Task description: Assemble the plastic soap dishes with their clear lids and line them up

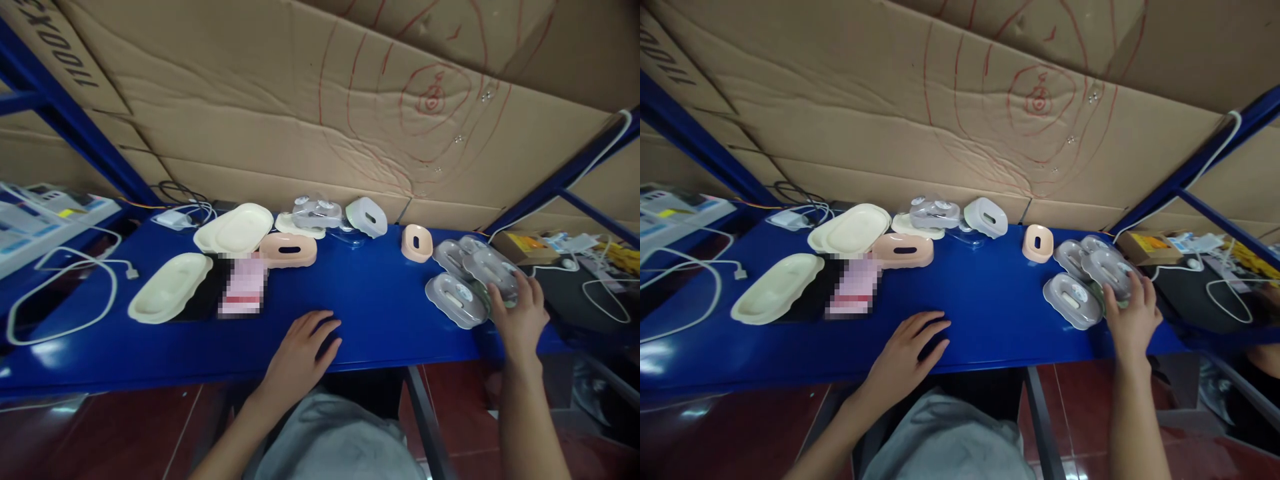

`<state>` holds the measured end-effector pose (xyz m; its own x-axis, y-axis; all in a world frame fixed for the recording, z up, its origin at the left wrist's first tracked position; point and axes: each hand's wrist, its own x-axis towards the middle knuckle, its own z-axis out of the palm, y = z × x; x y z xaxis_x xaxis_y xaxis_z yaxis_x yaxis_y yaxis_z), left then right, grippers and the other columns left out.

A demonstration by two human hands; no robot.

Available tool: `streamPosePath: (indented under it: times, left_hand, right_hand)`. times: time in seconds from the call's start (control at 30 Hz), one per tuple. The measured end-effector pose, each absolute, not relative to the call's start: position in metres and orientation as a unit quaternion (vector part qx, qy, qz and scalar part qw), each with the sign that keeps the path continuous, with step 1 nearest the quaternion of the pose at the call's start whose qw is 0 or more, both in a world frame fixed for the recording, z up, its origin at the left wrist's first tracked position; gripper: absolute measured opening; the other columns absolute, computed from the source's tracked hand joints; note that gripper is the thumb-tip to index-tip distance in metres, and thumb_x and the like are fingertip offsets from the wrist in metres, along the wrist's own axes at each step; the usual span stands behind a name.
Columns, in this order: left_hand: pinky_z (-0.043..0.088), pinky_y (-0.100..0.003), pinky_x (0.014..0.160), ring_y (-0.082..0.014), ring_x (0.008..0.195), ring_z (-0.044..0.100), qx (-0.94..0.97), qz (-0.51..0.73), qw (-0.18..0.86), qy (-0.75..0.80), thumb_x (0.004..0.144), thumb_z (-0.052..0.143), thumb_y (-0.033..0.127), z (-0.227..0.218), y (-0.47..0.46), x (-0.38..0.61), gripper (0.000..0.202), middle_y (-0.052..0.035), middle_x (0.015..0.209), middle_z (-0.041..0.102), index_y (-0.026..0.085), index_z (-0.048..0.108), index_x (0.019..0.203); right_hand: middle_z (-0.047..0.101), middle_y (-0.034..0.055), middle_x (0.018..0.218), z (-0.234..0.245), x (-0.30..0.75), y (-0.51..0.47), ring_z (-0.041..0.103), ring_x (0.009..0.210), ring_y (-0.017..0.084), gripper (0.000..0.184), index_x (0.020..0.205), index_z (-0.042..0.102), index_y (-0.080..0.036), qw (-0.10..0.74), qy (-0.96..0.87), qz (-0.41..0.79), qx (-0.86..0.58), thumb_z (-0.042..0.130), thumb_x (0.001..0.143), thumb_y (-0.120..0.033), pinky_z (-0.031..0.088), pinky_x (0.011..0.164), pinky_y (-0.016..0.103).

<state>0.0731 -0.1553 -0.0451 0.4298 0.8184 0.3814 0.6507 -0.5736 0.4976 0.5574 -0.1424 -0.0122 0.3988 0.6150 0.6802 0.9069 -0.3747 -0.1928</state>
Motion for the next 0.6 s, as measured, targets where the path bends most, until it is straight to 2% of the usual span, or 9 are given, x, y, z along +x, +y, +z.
streamPosePath:
  times: [0.1,0.17,0.27,0.33,0.47,0.6]
  left_hand:
    - [0.058,-0.054,0.109,-0.0297,0.127,0.068,0.836,0.300,0.139,0.439,0.109,0.057,0.032,-0.045,-0.155,0.073,0.028,-0.0088,0.138,0.071,0.025,0.069,0.134]
    - [0.058,-0.054,0.109,-0.0299,0.127,0.068,0.835,0.299,0.139,0.440,0.109,0.057,0.032,-0.045,-0.155,0.074,0.028,-0.0085,0.138,0.071,0.025,0.070,0.133]
    - [0.058,-0.054,0.109,-0.0302,0.127,0.068,0.832,0.299,0.140,0.445,0.108,0.058,0.031,-0.045,-0.156,0.075,0.028,-0.0088,0.138,0.071,0.025,0.071,0.132]
    - [0.057,-0.054,0.110,-0.0304,0.128,0.068,0.832,0.299,0.142,0.445,0.108,0.058,0.030,-0.045,-0.155,0.075,0.027,-0.0093,0.138,0.071,0.025,0.071,0.131]
    - [0.056,-0.053,0.110,-0.0298,0.129,0.067,0.831,0.305,0.154,0.439,0.107,0.060,0.029,-0.044,-0.155,0.075,0.026,-0.0086,0.137,0.071,0.025,0.071,0.131]
    - [0.055,-0.053,0.111,-0.0293,0.129,0.067,0.828,0.306,0.163,0.440,0.107,0.061,0.027,-0.044,-0.155,0.075,0.026,-0.0084,0.137,0.071,0.025,0.072,0.130]
  right_hand:
    - [0.051,0.0246,0.162,-0.001,0.544,-0.144,0.041,0.155,0.050,0.078,0.158,0.052,-0.018,0.311,-0.490,-0.279,-0.765,0.047,0.101,-0.071,0.035,0.116,0.078]
    - [0.052,0.0232,0.162,0.008,0.524,-0.140,0.043,0.155,0.043,0.072,0.157,0.052,-0.017,0.333,-0.537,-0.264,-0.729,0.047,0.104,-0.065,0.037,0.120,0.071]
    - [0.059,0.0171,0.157,0.021,0.478,-0.118,0.053,0.149,0.031,0.054,0.146,0.062,-0.019,0.315,-0.647,-0.200,-0.665,0.047,0.108,-0.055,0.043,0.124,0.054]
    - [0.061,0.0174,0.155,0.027,0.443,-0.094,0.055,0.147,0.031,0.050,0.140,0.066,-0.017,0.286,-0.704,-0.152,-0.632,0.047,0.110,-0.052,0.043,0.123,0.051]
    - [0.065,0.0151,0.152,0.031,0.377,-0.043,0.058,0.143,0.030,0.049,0.145,0.064,-0.018,0.205,-0.791,-0.059,-0.574,0.043,0.111,-0.046,0.043,0.121,0.049]
    - [0.054,0.0178,0.162,0.022,0.345,-0.009,0.050,0.149,0.033,0.053,0.153,0.056,-0.016,0.192,-0.797,-0.063,-0.569,0.045,0.109,-0.045,0.037,0.123,0.051]
